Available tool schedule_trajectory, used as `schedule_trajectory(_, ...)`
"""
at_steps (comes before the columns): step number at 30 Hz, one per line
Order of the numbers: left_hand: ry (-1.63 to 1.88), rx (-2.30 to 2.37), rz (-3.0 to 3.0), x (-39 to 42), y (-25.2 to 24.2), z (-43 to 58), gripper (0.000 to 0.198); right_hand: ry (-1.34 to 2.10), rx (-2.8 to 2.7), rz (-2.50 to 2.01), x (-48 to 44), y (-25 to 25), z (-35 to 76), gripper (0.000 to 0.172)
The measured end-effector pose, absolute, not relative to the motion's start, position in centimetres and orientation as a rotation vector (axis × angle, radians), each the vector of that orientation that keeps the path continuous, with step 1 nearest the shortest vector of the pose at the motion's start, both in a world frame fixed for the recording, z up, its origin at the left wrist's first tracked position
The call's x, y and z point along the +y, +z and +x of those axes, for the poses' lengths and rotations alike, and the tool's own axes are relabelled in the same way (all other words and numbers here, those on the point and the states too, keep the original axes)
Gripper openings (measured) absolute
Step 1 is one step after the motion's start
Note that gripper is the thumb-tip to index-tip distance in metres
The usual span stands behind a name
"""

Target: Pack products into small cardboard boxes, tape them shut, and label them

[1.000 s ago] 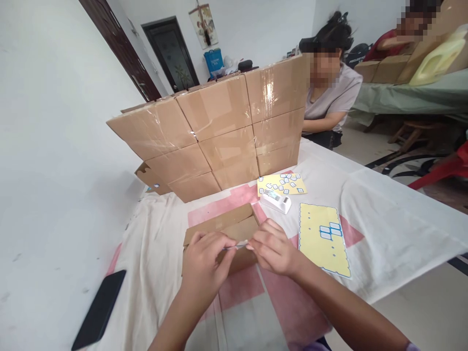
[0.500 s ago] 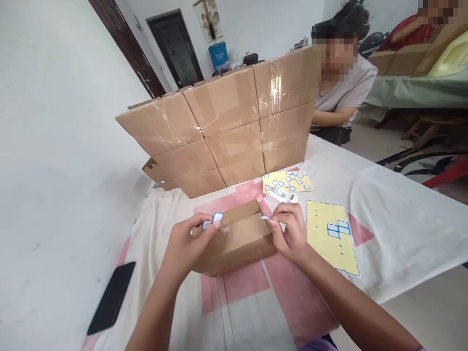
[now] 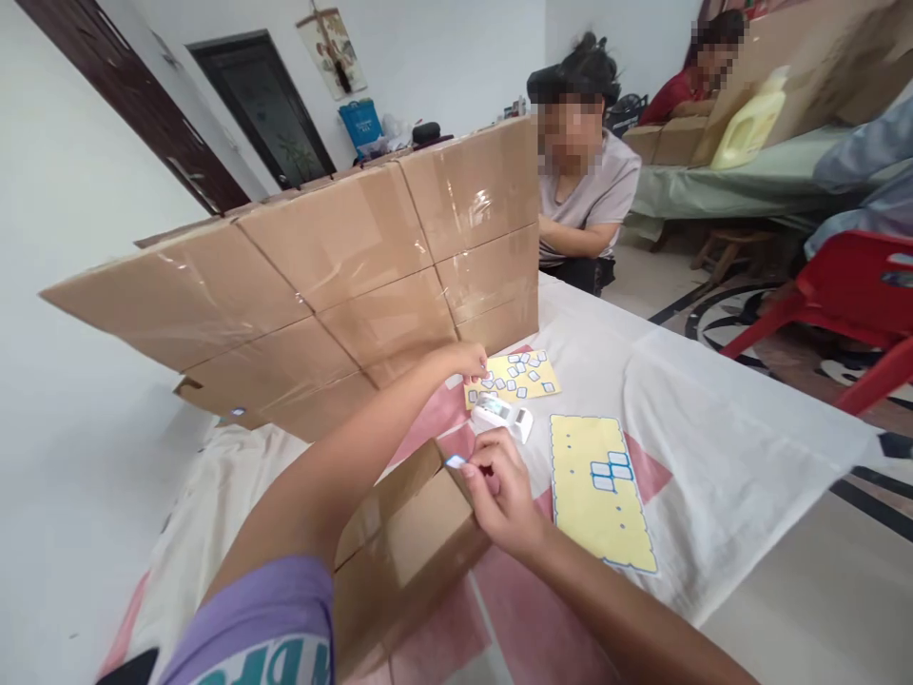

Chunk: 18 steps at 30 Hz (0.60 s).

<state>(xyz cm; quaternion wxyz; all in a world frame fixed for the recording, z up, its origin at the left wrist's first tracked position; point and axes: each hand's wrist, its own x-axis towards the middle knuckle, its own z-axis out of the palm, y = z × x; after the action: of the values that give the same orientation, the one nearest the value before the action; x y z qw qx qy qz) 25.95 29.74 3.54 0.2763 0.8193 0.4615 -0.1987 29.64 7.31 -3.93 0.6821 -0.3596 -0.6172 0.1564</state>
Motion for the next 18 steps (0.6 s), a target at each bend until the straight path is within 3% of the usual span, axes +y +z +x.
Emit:
schedule_trajectory(10, -0.972, 1.376, 2.262, 35.3, -2.5, 32.1, 0.036, 0.492, -1.292, -0.91, 8.4, -4.8, 30.6, 0.012)
schedule_trajectory(18, -0.865, 1.496, 2.474, 36.1, -4.3, 32.7, 0.041, 0.527, -1.316, -0.933, 8.4, -5.0, 30.6, 0.01)
